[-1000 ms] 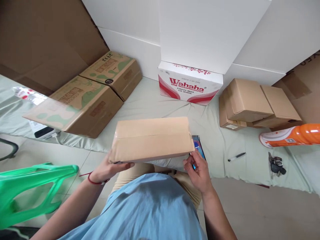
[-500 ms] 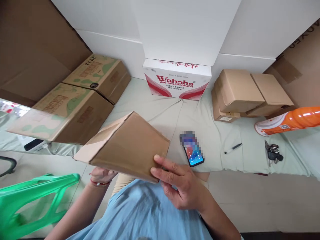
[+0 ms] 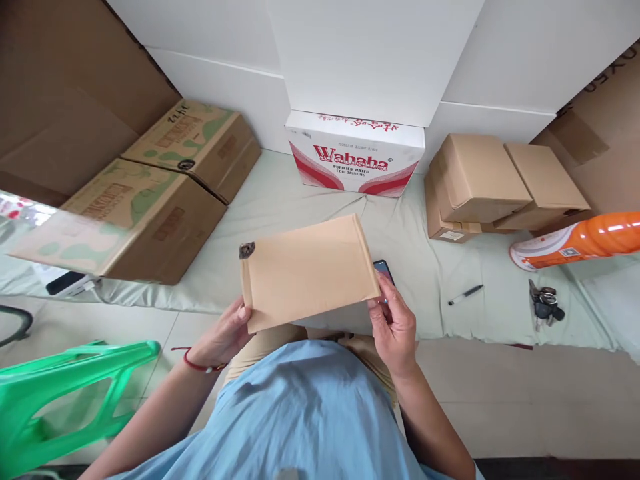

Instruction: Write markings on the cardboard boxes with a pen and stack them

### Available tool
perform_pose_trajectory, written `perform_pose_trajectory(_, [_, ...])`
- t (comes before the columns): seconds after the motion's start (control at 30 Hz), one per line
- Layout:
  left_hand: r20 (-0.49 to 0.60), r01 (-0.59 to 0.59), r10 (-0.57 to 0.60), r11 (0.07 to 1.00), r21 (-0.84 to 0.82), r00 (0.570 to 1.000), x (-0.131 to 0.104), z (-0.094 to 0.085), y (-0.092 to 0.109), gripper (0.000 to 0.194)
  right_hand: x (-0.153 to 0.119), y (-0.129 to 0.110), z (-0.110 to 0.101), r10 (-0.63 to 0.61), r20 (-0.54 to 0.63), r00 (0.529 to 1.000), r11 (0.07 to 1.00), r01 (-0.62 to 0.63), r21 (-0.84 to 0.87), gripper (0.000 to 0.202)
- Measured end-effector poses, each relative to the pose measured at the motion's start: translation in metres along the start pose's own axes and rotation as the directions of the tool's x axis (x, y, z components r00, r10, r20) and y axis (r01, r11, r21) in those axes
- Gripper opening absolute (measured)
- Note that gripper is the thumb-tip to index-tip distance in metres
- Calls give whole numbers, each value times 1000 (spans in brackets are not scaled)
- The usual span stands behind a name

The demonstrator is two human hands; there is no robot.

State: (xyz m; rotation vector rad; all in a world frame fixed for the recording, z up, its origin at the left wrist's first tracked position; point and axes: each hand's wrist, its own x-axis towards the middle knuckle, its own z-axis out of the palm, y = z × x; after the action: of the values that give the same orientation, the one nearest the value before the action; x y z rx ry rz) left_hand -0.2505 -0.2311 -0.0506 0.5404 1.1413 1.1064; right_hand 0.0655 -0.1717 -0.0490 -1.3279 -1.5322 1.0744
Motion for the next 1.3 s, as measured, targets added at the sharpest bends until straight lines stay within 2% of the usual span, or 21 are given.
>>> perform_pose_trajectory(0.07, [-23, -61, 62, 997, 38, 998, -4, 10, 8, 79, -2, 6, 3, 97, -38, 995, 989, -92, 112, 62])
perform_pose_trajectory(0.17, [-52, -182, 190, 976, 119, 981, -10, 22, 19, 93, -1, 13, 8, 137, -43, 990, 962, -123, 243, 69])
perform_pose_trajectory(0.3, [-122, -360, 388, 911, 200, 914, -19, 35, 30, 103, 7, 15, 16, 187, -4, 982, 932, -176, 317, 70])
perform_pose_trajectory(0.37, [-123, -441, 474, 869, 223, 872, -25, 40, 34, 101, 9, 13, 21, 249, 23, 968, 900, -240, 365, 63])
perform_pose_trajectory(0.47, [-59, -544, 572, 804, 241, 818, -33, 44, 38, 96, 8, 9, 30, 346, 93, 934, 818, -348, 458, 54])
perform_pose_trajectory(0.53, [-22, -575, 594, 788, 220, 804, -35, 46, 39, 85, 5, 8, 36, 400, 167, 901, 763, -429, 484, 51])
perform_pose_trajectory(0.6, [-30, -600, 617, 775, 197, 787, -32, 47, 39, 76, 3, 8, 41, 435, 235, 869, 732, -493, 471, 52])
perform_pose_trajectory(0.63, [-44, -623, 642, 757, 199, 766, -29, 47, 40, 76, 3, 10, 43, 445, 263, 856, 726, -517, 454, 54])
perform_pose_trajectory(0.7, [-72, -684, 716, 687, 247, 694, -22, 45, 41, 76, 4, 13, 47, 451, 296, 842, 728, -539, 423, 64])
perform_pose_trajectory(0.77, [-56, -704, 761, 622, 343, 646, -15, 41, 42, 64, 5, 17, 49, 447, 318, 836, 735, -546, 403, 73])
perform_pose_trajectory(0.8, [-40, -695, 761, 611, 378, 648, -12, 39, 43, 55, 6, 18, 50, 441, 329, 835, 739, -546, 394, 74])
perform_pose_trajectory(0.87, [-9, -667, 721, 646, 372, 693, -9, 35, 45, 44, 8, 19, 48, 434, 346, 832, 747, -547, 378, 71])
perform_pose_trajectory(0.93, [30, -653, 674, 703, 282, 738, -8, 32, 48, 43, 8, 17, 44, 418, 349, 838, 749, -536, 390, 67])
perform_pose_trajectory(1.03, [75, -654, 656, 722, 226, 751, -3, 30, 56, 49, 8, 12, 37, 343, 357, 869, 751, -482, 451, 70])
perform_pose_trajectory(1.13, [50, -626, 662, 678, 386, 748, 9, 29, 73, 46, 12, 7, 33, 293, 322, 900, 814, -412, 410, 72])
perform_pose_trajectory(1.23, [24, -550, 683, 566, 614, 730, 23, 27, 96, 38, 20, 4, 31, 297, 239, 924, 873, -364, 325, 65])
perform_pose_trajectory(1.3, [26, -492, 672, 514, 703, 740, 31, 24, 112, 35, 26, 3, 28, 295, 205, 933, 886, -348, 306, 62])
